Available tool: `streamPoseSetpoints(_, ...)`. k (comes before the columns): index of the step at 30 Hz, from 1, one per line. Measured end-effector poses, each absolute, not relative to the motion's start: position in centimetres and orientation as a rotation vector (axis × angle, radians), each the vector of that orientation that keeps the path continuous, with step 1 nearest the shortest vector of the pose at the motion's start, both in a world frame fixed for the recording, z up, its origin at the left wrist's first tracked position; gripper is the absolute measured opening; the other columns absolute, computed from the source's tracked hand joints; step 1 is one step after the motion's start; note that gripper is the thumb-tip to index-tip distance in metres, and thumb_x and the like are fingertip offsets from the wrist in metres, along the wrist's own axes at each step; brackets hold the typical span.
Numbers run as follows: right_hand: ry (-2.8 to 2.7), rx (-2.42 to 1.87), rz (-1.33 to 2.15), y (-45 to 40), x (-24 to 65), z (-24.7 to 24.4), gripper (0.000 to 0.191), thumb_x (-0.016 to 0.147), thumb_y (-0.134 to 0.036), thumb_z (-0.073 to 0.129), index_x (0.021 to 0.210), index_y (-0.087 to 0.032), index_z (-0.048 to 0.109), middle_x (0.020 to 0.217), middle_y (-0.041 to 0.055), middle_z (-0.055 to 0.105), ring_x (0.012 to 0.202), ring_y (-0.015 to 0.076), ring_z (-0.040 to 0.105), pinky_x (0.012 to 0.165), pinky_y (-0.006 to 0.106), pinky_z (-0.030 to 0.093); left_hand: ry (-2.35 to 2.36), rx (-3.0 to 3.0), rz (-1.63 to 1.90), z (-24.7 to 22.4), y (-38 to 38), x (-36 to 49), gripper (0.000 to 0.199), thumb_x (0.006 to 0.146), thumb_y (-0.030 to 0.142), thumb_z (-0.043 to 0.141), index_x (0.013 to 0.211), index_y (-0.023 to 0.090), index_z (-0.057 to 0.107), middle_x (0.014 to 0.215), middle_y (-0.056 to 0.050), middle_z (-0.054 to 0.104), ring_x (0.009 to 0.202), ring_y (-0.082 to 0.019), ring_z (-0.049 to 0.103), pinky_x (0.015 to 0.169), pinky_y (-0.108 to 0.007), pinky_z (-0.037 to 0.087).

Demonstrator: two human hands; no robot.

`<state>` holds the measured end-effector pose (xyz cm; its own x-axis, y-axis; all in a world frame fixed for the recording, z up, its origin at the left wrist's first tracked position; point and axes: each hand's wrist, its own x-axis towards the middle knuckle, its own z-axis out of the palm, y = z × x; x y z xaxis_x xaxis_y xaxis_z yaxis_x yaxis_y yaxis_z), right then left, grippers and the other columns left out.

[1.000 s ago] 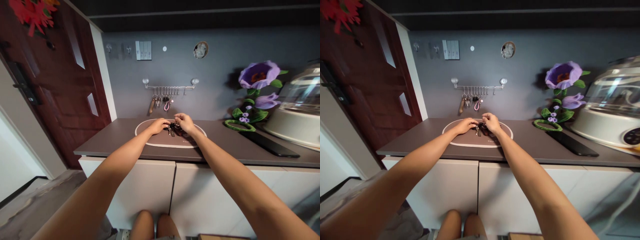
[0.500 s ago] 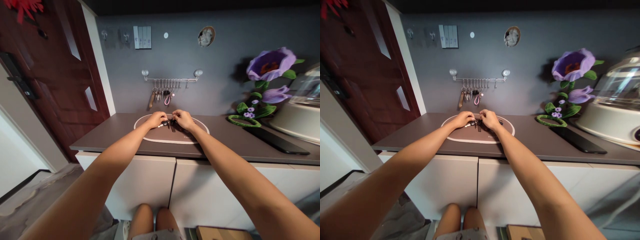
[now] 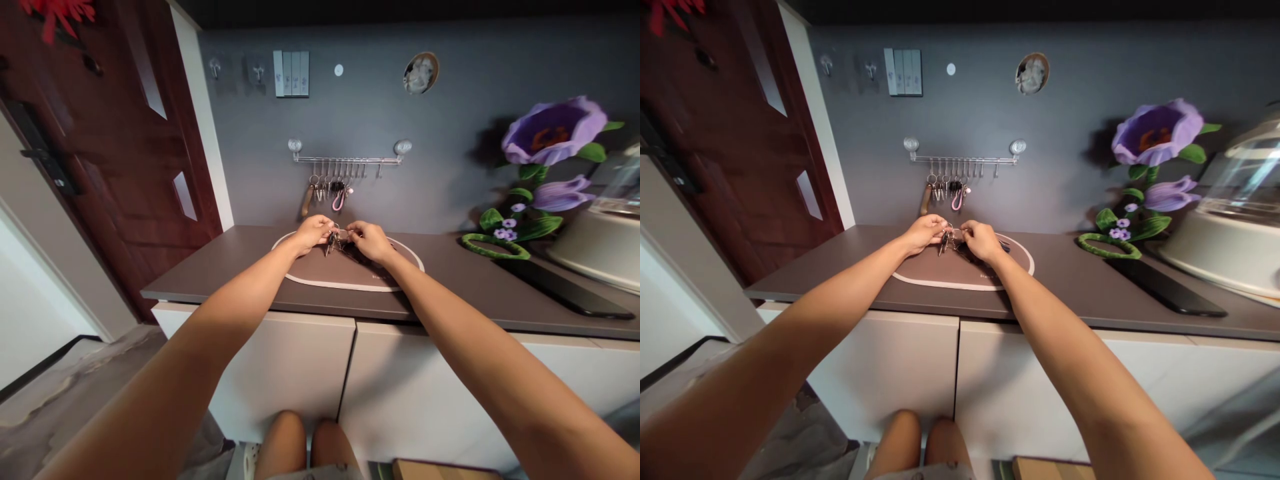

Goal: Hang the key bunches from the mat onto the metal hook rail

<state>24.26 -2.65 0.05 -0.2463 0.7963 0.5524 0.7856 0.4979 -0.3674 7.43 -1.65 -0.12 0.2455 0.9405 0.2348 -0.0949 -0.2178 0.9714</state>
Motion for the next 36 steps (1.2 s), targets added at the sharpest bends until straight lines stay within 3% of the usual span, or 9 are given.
streamPoseSetpoints(10,-1.981,-1.101,0.061,-3.5,23.8,0.5,0.025,0.079,-0.026,0.045,0.099,-0.018,0.057,0.092,0.0046,0.062,0.08,0.0135,0.056,0.078,0.028,0.043,0.611,1.247,1.237,0.6,-2.0,7.5,0.006,0.081,0.015,0.048,0.076,0.011,0.047,0.078,-0.007,0.063,0.07,-0.011,0.061,0.077,-0.036,0.046)
streamPoseSetpoints(20,-1.995,-0.925,0.108,-3.9,23.3,0.6,0.023,0.08,-0.034,0.046,0.09,-0.018,0.06,0.09,0.0052,0.053,0.083,0.0134,0.051,0.075,0.027,0.043,0.579,1.24,1.218,0.6,-2.3,7.7,0.008,0.078,0.017,0.053,0.076,0.013,0.048,0.073,-0.001,0.059,0.066,-0.007,0.057,0.078,-0.033,0.046)
streamPoseSetpoints(36,-1.881,-0.891,0.276,-3.7,23.6,0.5,0.024,0.076,-0.038,0.051,0.082,-0.018,0.063,0.086,0.0039,0.059,0.081,0.013,0.054,0.079,0.028,0.041,0.582,1.283,1.212,0.4,-2.0,7.8,0.015,0.071,0.022,0.062,0.079,0.013,0.052,0.082,-0.002,0.061,0.074,-0.007,0.055,0.078,-0.029,0.043)
